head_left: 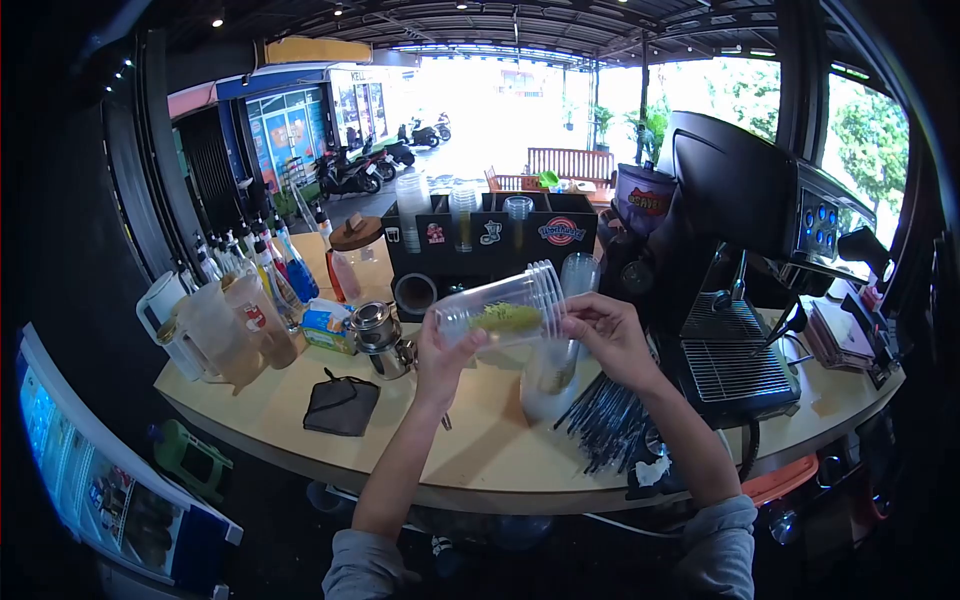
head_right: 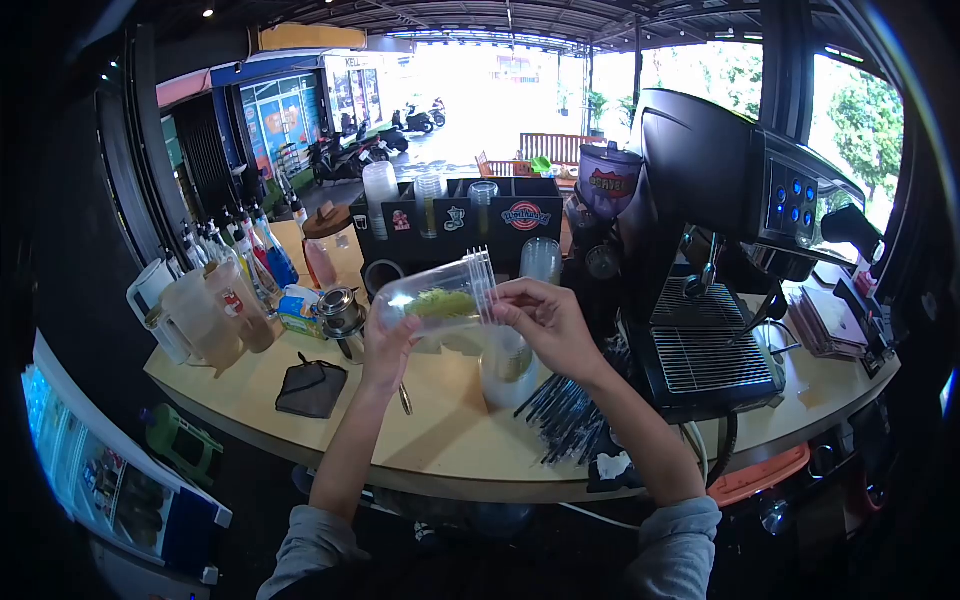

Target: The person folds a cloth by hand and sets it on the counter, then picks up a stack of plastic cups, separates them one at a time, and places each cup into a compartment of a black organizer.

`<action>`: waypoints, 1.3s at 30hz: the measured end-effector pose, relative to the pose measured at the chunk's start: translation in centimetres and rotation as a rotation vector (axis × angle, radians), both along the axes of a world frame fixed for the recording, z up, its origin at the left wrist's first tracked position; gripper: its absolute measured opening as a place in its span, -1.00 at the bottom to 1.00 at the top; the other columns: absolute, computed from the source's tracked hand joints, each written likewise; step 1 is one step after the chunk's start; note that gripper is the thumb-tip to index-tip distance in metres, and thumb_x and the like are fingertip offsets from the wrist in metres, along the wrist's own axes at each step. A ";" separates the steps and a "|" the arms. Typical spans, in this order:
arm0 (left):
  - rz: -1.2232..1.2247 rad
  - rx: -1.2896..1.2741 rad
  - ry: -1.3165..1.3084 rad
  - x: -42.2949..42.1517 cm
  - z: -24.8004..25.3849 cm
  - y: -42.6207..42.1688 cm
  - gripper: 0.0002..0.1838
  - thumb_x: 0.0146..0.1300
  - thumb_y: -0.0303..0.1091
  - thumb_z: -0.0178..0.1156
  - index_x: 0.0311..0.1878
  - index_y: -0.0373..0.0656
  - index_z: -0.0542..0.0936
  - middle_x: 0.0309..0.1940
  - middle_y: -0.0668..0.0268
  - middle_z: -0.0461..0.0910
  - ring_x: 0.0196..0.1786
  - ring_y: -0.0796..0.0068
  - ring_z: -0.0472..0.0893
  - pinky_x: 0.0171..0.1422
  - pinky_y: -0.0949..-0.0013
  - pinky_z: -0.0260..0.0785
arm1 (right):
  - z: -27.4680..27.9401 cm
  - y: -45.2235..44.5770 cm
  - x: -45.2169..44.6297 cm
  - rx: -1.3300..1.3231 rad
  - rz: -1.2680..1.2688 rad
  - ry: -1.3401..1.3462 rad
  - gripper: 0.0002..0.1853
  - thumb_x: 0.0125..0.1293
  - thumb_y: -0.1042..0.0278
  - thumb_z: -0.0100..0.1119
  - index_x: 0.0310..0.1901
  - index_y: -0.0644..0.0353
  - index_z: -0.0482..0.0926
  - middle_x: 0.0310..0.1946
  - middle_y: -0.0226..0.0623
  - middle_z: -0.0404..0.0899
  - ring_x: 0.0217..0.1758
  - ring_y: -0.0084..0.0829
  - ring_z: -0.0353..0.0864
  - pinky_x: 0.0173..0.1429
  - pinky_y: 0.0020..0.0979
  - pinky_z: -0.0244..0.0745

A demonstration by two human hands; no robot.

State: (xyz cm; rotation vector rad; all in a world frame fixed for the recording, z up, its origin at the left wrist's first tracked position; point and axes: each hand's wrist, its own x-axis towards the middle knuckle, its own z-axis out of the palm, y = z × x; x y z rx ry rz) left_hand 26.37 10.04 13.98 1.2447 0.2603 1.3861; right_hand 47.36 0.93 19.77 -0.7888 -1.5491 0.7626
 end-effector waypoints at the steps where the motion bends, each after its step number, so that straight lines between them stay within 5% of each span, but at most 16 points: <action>1: -0.001 0.002 0.000 0.1 0.1 0.0 -0.33 0.08 -0.31 0.41 0.22 -0.27 0.31 0.08 0.22 0.47 0.11 0.45 0.51 0.24 0.29 0.38 | -0.2 0.1 -0.4 0.025 0.016 0.005 -0.79 0.32 0.51 0.14 -0.05 0.39 0.53 -0.19 -0.27 0.62 -0.08 -0.56 0.60 0.06 -0.50 0.52; 7: -0.080 -0.089 -0.137 0.1 1.4 0.9 -0.38 0.11 -0.35 0.37 0.19 -0.23 0.31 0.05 0.23 0.47 0.09 0.42 0.52 0.23 0.27 0.40 | -0.9 0.6 -1.7 0.042 0.074 0.001 -0.84 0.30 0.57 0.15 -0.12 0.33 0.45 -0.16 -0.33 0.55 -0.07 -0.58 0.57 0.08 -0.49 0.50; 14: 0.132 0.225 0.006 -1.8 5.3 2.8 -0.25 -0.06 -0.55 0.41 0.22 -0.22 0.26 0.06 0.20 0.44 0.13 0.43 0.48 0.27 0.32 0.33 | 1.6 1.6 -1.8 0.188 -0.279 -0.183 -0.63 0.13 0.46 0.35 -0.04 0.26 0.46 -0.13 -0.31 0.53 -0.08 -0.49 0.57 0.05 -0.44 0.51; 20: 0.433 0.767 0.472 -1.1 8.0 4.8 -0.19 -0.21 -0.35 0.51 0.17 -0.22 0.35 0.08 0.18 0.41 0.17 0.30 0.46 0.26 0.27 0.32 | 6.6 3.1 -4.6 0.508 -0.433 -0.623 -0.38 0.03 0.32 0.40 0.16 0.15 0.38 0.09 -0.20 0.38 0.10 -0.21 0.50 0.11 -0.26 0.48; 24: 0.454 0.879 0.555 -0.2 9.8 5.6 -0.19 -0.26 -0.30 0.51 0.16 -0.20 0.38 0.11 0.16 0.39 0.16 0.18 0.45 0.25 0.19 0.32 | 7.2 6.3 -5.7 0.514 -0.466 -0.738 -0.36 0.04 0.26 0.38 0.17 0.16 0.34 0.09 -0.13 0.36 0.14 -0.09 0.46 0.16 -0.22 0.43; 30: 0.484 0.923 0.486 0.5 11.3 11.4 -0.14 -0.11 -0.28 0.44 0.29 -0.21 0.24 0.13 0.06 0.33 0.20 0.12 0.39 0.31 0.18 0.25 | 10.5 12.5 -2.4 0.542 -0.629 -0.628 -0.37 -0.01 0.25 0.41 0.11 0.21 0.39 -0.01 -0.07 0.44 0.12 -0.11 0.47 0.15 -0.22 0.42; 32: 0.498 0.830 0.559 1.0 10.8 14.3 -0.22 0.00 -0.23 0.41 0.29 -0.14 0.28 0.17 0.17 0.38 0.22 0.24 0.43 0.28 0.16 0.27 | 12.1 15.8 -0.3 0.576 -0.680 -0.533 -0.37 -0.02 0.28 0.43 0.12 0.21 0.42 -0.02 -0.07 0.46 0.11 -0.14 0.48 0.16 -0.21 0.41; 39: 0.431 0.941 1.046 4.3 7.7 20.9 -0.41 0.22 -0.17 0.18 0.25 -0.29 0.33 0.23 0.01 0.38 0.32 0.09 0.35 0.41 0.11 0.13 | 12.6 26.0 4.8 0.498 -0.678 -0.696 -0.34 -0.06 0.17 0.43 0.14 0.14 0.49 0.03 -0.06 0.48 0.14 -0.14 0.47 0.25 -0.19 0.35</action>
